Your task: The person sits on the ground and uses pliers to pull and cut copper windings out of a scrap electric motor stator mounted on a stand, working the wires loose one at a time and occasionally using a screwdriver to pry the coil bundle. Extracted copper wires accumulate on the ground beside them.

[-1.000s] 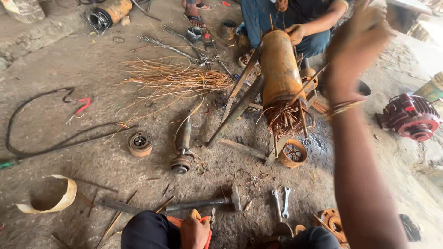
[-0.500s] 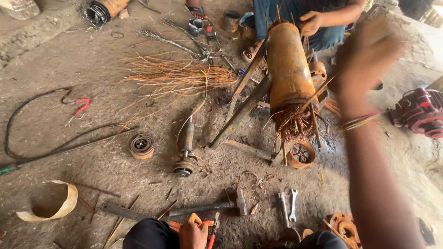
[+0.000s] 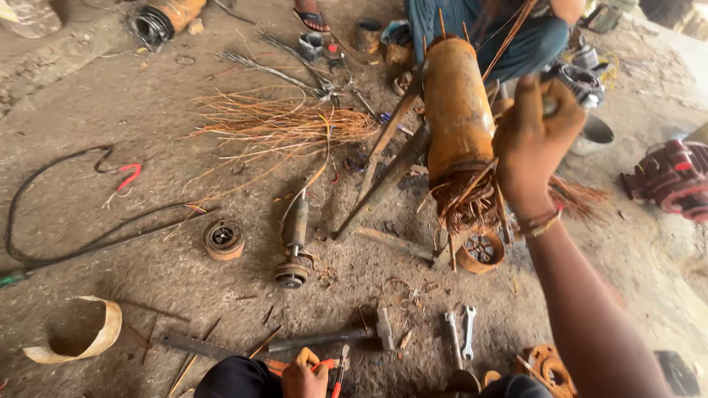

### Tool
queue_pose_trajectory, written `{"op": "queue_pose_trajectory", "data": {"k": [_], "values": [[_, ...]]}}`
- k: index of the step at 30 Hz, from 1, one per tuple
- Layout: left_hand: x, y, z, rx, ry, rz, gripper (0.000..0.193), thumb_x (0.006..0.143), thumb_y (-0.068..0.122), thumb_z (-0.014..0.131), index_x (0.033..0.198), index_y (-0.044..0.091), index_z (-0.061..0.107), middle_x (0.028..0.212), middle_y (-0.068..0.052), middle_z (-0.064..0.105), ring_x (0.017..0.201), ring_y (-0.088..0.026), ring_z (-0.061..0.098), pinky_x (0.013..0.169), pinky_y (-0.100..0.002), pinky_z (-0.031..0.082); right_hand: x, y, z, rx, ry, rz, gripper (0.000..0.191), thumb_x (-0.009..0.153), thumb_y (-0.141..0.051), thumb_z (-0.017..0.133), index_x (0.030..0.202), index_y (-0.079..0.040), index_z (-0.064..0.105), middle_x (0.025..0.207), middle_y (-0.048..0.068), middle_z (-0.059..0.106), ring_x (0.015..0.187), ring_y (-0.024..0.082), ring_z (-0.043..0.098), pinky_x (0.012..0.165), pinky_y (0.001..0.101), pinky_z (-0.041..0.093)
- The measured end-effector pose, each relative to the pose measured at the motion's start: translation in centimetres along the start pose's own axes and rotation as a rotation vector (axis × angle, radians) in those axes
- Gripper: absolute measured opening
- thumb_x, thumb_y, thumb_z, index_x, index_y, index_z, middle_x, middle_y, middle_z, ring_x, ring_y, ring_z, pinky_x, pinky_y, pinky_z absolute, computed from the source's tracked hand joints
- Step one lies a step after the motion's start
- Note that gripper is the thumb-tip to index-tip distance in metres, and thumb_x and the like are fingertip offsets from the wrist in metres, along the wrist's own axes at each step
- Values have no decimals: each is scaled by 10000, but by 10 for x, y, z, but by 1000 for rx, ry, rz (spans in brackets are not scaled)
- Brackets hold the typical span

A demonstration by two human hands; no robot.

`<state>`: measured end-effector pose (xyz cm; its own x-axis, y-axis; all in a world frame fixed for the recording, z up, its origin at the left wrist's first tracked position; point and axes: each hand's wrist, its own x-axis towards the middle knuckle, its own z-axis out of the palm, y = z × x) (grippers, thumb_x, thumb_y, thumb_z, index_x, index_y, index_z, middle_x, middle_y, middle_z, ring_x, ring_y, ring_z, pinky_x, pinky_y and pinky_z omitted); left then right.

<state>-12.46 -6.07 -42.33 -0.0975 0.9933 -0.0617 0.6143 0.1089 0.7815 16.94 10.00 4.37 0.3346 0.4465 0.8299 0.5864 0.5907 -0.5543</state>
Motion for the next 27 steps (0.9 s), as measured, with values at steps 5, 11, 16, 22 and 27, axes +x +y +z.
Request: {"op": "queue_pose_trajectory", "data": {"k": [5, 11, 16, 22, 27], "values": [[13, -4, -3, -12, -61, 2, 148, 666, 168, 730, 668, 136, 585, 564, -84, 672, 554, -291, 714, 549, -438, 561, -15, -3, -5, -44, -1, 108, 320, 1139, -171, 657, 845, -49, 614, 649, -13, 552, 522, 64, 476, 460, 244, 314], [14, -22, -6, -72, -116, -31, 120, 664, 174, 747, 693, 158, 632, 579, -42, 701, 556, -230, 734, 545, -400, 561, -21, -31, 0, 176, 59, 99, 362, 1126, -146, 657, 805, -47, 523, 586, -2, 499, 458, 79, 443, 401, 247, 303], [7, -33, -8, -77, -38, 24, 98, 687, 155, 749, 686, 150, 651, 580, -45, 686, 555, -235, 707, 528, -394, 539, -18, -55, -39, 144, 31, -42, 357, 1120, -139, 655, 801, -50, 523, 593, -2, 501, 469, 85, 442, 413, 253, 301], [-1, -32, -9, -60, -88, -111, 99, 701, 147, 736, 691, 121, 641, 563, -56, 656, 526, -201, 707, 545, -355, 548, -1, -42, -35, 67, 25, -97, 351, 1114, -132, 652, 797, -52, 524, 603, -3, 503, 483, 93, 441, 428, 259, 299], [1, -34, -4, 2, -9, 61, 169, 698, 201, 790, 697, 127, 637, 545, -44, 659, 513, -232, 659, 540, -408, 499, -47, -26, -20, -216, -135, 46, 346, 1108, -125, 650, 793, -54, 525, 610, -4, 504, 494, 99, 439, 440, 265, 297]]}}
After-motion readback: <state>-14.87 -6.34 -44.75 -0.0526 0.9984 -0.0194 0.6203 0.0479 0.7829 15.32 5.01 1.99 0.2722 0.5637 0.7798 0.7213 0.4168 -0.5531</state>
